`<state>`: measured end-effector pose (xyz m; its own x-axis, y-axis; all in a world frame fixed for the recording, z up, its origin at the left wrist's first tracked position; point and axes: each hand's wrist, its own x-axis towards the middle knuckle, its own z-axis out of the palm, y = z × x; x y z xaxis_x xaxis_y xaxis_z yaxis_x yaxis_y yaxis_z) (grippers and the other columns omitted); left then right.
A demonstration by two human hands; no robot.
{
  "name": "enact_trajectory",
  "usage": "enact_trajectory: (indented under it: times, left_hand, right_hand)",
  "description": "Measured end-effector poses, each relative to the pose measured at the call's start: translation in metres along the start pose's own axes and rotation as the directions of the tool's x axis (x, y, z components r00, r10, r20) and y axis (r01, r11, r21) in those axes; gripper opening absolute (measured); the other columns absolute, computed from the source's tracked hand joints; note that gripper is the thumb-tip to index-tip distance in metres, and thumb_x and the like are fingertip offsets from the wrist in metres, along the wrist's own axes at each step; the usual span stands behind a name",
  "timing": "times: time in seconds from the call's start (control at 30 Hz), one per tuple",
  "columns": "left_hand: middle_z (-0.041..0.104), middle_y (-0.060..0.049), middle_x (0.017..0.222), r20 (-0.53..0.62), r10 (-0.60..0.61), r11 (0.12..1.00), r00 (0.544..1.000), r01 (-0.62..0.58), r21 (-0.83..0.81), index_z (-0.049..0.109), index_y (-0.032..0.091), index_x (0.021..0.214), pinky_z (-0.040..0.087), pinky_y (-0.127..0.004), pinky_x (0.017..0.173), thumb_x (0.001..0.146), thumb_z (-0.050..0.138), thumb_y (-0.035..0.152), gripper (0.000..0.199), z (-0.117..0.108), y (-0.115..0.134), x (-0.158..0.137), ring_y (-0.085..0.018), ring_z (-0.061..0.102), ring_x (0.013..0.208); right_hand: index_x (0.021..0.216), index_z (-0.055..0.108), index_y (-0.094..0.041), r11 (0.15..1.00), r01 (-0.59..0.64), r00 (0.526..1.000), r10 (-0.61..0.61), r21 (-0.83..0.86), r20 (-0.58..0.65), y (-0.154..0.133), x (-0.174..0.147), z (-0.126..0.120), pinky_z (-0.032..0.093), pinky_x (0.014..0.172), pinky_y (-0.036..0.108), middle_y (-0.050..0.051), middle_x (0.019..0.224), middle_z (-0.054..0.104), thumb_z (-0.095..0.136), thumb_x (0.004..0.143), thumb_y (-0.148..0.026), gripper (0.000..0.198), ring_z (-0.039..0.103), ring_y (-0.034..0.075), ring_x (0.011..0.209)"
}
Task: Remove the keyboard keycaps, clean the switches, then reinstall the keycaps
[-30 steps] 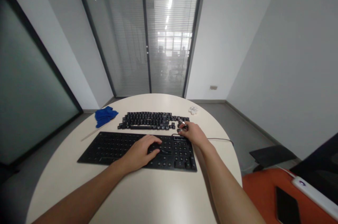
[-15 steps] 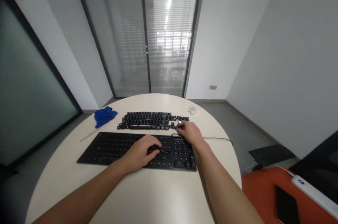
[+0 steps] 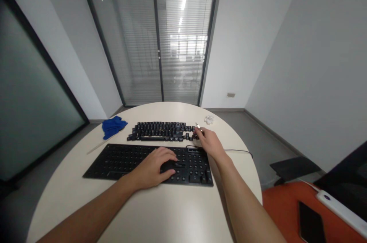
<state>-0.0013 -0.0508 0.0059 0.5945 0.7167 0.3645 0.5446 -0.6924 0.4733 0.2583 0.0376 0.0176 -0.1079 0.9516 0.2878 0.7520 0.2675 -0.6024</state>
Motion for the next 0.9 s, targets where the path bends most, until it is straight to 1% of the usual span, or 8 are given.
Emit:
enact_trajectory:
  times: [0.1,0.2,0.3,0.4,0.47,0.7,0.8,0.9]
  left_hand:
    - [0.058,-0.008,0.136,0.058,0.064,0.997,0.996,-0.066,0.04,0.061,0.025,0.126,0.037,-0.047,0.111,0.083,0.073,0.033,0.045,-0.001,0.003,-0.002,-0.027,0.05,0.128]
    - [0.053,-0.009,0.143,0.094,0.068,0.995,0.993,-0.075,0.064,0.057,0.026,0.133,0.035,-0.049,0.113,0.084,0.071,0.035,0.051,-0.001,0.003,-0.003,-0.029,0.047,0.133]
    - [0.053,-0.008,0.144,0.119,0.061,0.994,0.991,-0.071,0.081,0.057,0.026,0.133,0.036,-0.048,0.113,0.085,0.071,0.034,0.051,-0.001,0.004,-0.002,-0.028,0.047,0.133]
    - [0.055,-0.008,0.141,0.121,0.051,0.994,0.991,-0.062,0.089,0.059,0.027,0.131,0.038,-0.048,0.111,0.083,0.072,0.034,0.05,-0.004,0.004,-0.002,-0.029,0.049,0.13]
    - [0.056,-0.009,0.138,0.121,0.039,0.995,0.992,-0.051,0.091,0.061,0.027,0.128,0.04,-0.048,0.109,0.08,0.074,0.033,0.05,-0.008,0.003,-0.002,-0.03,0.051,0.127]
    - [0.057,-0.009,0.131,0.141,0.021,0.994,0.99,-0.035,0.099,0.063,0.025,0.121,0.042,-0.044,0.106,0.073,0.076,0.029,0.05,-0.018,0.0,-0.004,-0.029,0.053,0.121]
    - [0.056,-0.009,0.13,0.137,0.025,0.994,0.99,-0.04,0.105,0.062,0.025,0.121,0.041,-0.044,0.107,0.072,0.076,0.027,0.05,-0.018,0.002,-0.003,-0.03,0.053,0.121]
    - [0.056,-0.009,0.13,0.131,0.035,0.994,0.991,-0.048,0.096,0.062,0.025,0.12,0.041,-0.045,0.108,0.072,0.076,0.027,0.05,-0.018,0.002,-0.002,-0.03,0.053,0.121]
  right_hand:
    - [0.1,0.075,-0.016,0.995,0.009,0.999,-0.005,0.101,-0.044,-0.008,-0.007,-0.015,0.045,0.078,0.032,0.01,0.083,0.072,0.025,0.099,-0.062,0.068,0.066,0.025,0.084]
    - [0.096,0.075,-0.016,0.99,0.013,0.999,-0.008,0.14,-0.042,-0.019,-0.015,-0.027,0.047,0.079,0.034,0.01,0.084,0.071,0.027,0.098,-0.065,0.069,0.066,0.026,0.086]
    - [0.102,0.07,-0.016,0.967,-0.044,0.983,-0.003,0.25,0.182,-0.031,-0.024,-0.034,0.048,0.06,0.03,0.004,0.067,0.064,0.039,0.095,-0.065,0.059,0.062,0.019,0.061]
    - [0.102,0.065,-0.016,0.927,-0.119,0.859,-0.084,0.357,0.505,-0.039,-0.036,-0.04,0.05,0.055,0.027,0.001,0.068,0.064,0.056,0.088,-0.061,0.048,0.062,0.016,0.058]
    - [0.097,0.063,-0.017,0.91,-0.14,0.793,-0.134,0.39,0.595,-0.042,-0.044,-0.045,0.053,0.059,0.027,0.002,0.071,0.066,0.063,0.086,-0.058,0.043,0.064,0.016,0.063]
    - [0.087,0.068,-0.018,0.909,-0.044,0.842,-0.19,0.415,0.504,-0.039,-0.07,-0.047,0.051,0.069,0.029,0.004,0.078,0.07,0.065,0.088,-0.05,0.032,0.066,0.019,0.076]
    - [0.085,0.073,-0.018,0.923,0.038,0.845,-0.234,0.382,0.481,-0.038,-0.073,-0.044,0.049,0.068,0.028,0.004,0.081,0.072,0.069,0.085,-0.048,0.03,0.065,0.019,0.076]
    - [0.086,0.075,-0.019,0.918,-0.004,0.829,-0.219,0.398,0.514,-0.038,-0.073,-0.044,0.049,0.063,0.027,0.004,0.078,0.072,0.072,0.082,-0.049,0.031,0.065,0.018,0.07]
